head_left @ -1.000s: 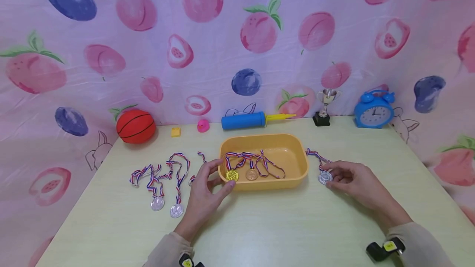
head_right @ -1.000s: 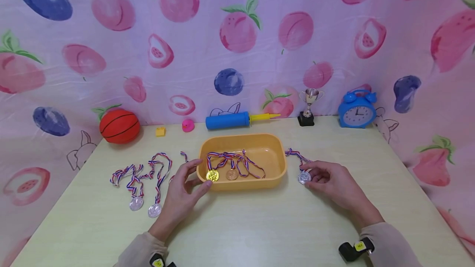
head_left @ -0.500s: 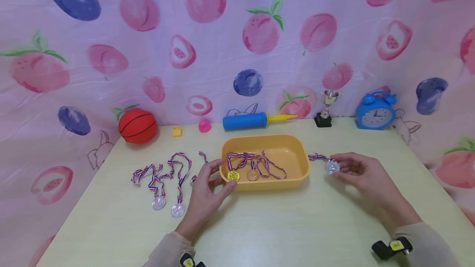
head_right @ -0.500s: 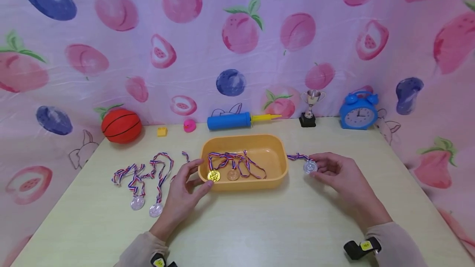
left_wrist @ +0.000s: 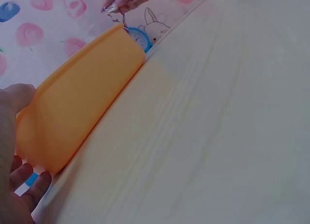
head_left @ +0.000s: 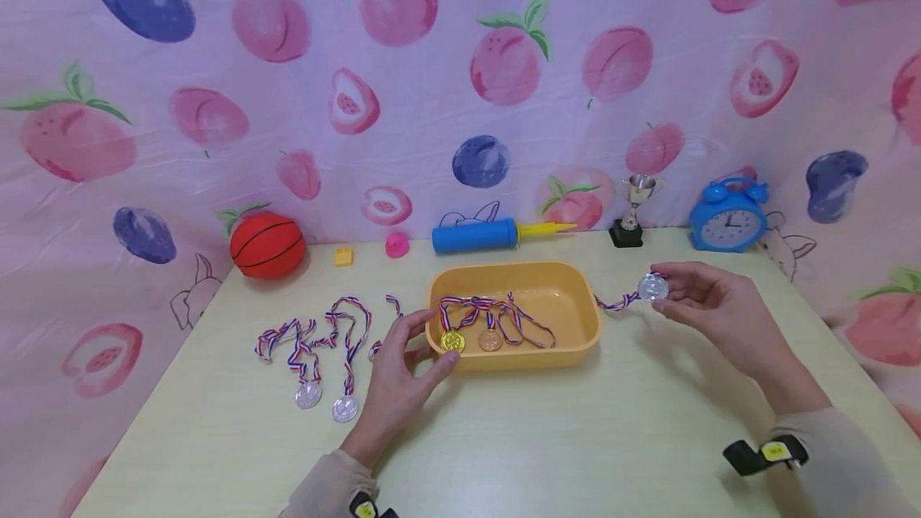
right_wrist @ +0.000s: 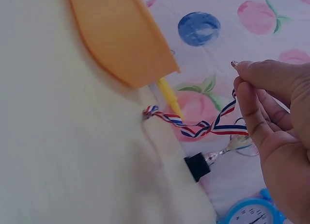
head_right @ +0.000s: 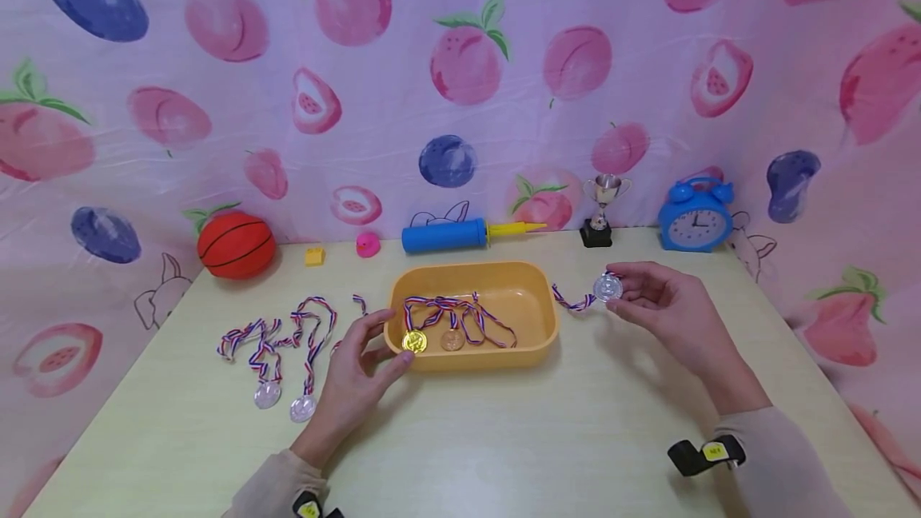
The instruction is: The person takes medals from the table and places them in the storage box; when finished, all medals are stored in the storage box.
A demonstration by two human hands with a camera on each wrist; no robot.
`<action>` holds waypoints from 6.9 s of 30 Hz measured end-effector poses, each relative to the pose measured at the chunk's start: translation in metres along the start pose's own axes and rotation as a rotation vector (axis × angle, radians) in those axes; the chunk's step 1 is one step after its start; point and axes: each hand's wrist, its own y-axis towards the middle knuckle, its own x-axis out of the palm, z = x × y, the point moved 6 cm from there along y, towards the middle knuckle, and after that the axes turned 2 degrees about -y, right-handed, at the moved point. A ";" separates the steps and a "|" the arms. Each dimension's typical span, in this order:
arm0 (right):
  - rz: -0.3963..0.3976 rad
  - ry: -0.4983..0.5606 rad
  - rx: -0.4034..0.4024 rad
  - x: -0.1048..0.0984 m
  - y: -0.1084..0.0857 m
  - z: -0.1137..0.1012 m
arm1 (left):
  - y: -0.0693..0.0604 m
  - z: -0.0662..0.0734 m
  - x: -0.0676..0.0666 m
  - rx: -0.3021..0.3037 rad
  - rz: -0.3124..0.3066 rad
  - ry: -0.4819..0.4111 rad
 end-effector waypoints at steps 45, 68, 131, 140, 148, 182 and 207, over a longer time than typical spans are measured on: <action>0.109 0.175 -0.188 0.002 0.069 -0.133 | 0.000 -0.001 0.000 -0.019 0.008 0.015; 0.003 0.232 -0.160 0.052 0.073 -0.127 | -0.001 -0.001 0.000 -0.009 0.006 0.011; -0.420 0.065 0.083 0.126 0.058 -0.054 | 0.000 -0.003 0.000 0.004 0.010 0.003; -0.506 -0.061 0.051 0.133 0.060 -0.060 | 0.000 -0.003 0.000 0.004 0.009 0.007; -0.584 -0.226 -0.018 0.144 0.061 -0.065 | -0.001 -0.002 0.000 -0.004 0.006 0.010; -0.331 -0.173 -0.083 0.094 0.047 -0.078 | 0.000 -0.001 0.000 0.028 0.004 0.007; -0.203 0.139 0.106 0.089 -0.001 -0.004 | 0.000 0.000 -0.001 0.018 0.001 0.010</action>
